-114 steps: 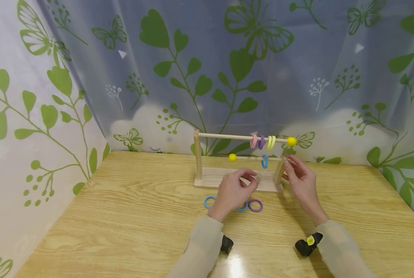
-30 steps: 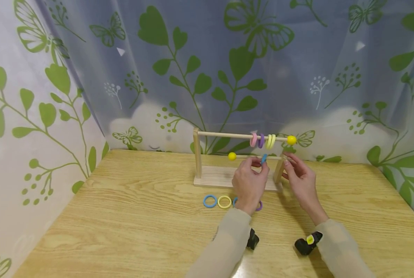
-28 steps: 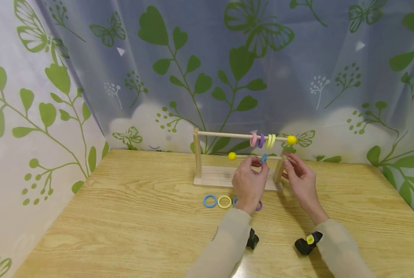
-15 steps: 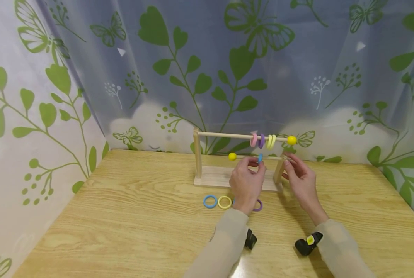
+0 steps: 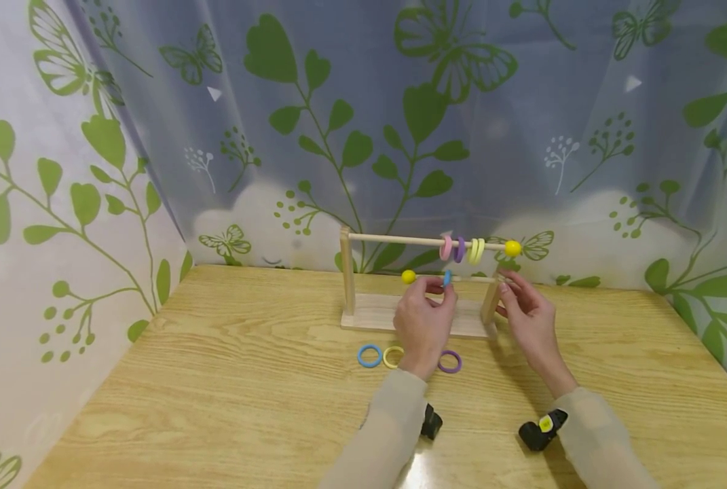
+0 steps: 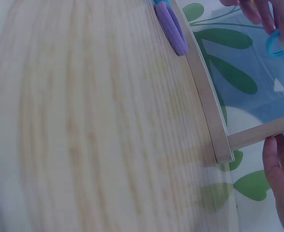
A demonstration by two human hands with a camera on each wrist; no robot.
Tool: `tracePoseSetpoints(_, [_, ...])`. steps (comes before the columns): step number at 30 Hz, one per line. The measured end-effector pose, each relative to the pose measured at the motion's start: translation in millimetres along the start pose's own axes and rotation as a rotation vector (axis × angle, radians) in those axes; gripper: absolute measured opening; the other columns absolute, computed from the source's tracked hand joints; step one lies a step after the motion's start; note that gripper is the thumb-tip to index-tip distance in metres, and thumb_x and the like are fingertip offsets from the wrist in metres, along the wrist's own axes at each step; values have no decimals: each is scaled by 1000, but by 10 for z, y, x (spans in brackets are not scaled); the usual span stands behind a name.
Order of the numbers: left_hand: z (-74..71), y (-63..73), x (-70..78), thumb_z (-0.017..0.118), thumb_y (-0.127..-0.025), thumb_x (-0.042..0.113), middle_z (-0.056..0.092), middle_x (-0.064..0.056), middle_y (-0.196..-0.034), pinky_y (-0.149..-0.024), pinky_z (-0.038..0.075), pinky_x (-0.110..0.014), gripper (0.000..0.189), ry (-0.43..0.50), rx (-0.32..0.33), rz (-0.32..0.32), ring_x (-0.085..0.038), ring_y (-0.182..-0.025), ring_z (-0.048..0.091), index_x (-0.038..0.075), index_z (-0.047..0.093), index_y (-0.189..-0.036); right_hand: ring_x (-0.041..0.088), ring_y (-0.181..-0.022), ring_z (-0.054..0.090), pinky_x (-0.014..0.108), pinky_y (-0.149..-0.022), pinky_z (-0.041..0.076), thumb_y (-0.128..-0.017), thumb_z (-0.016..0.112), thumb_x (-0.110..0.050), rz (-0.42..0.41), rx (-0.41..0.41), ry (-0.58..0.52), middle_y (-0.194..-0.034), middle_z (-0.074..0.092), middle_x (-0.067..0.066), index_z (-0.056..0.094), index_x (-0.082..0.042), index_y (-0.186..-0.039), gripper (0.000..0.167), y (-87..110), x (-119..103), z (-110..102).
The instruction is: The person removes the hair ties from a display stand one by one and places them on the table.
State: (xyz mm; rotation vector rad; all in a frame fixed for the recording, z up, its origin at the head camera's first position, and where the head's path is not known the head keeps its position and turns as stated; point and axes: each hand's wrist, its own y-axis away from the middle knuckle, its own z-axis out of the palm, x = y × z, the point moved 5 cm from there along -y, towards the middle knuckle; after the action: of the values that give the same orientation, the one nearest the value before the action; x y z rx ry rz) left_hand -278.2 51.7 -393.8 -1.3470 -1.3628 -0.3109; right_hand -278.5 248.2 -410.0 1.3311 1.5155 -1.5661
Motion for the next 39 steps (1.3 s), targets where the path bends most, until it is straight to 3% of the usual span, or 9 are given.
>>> tracePoseSetpoints(39, [-238, -100, -147, 75, -90, 26, 77, 5, -86, -57, 48, -20, 8, 9, 47, 12, -7, -60, 67, 19, 74, -92, -8, -102, 63, 16, -81, 58, -107, 54, -21, 25, -13, 18, -114, 63, -26, 54, -2, -146, 44, 8, 4, 12])
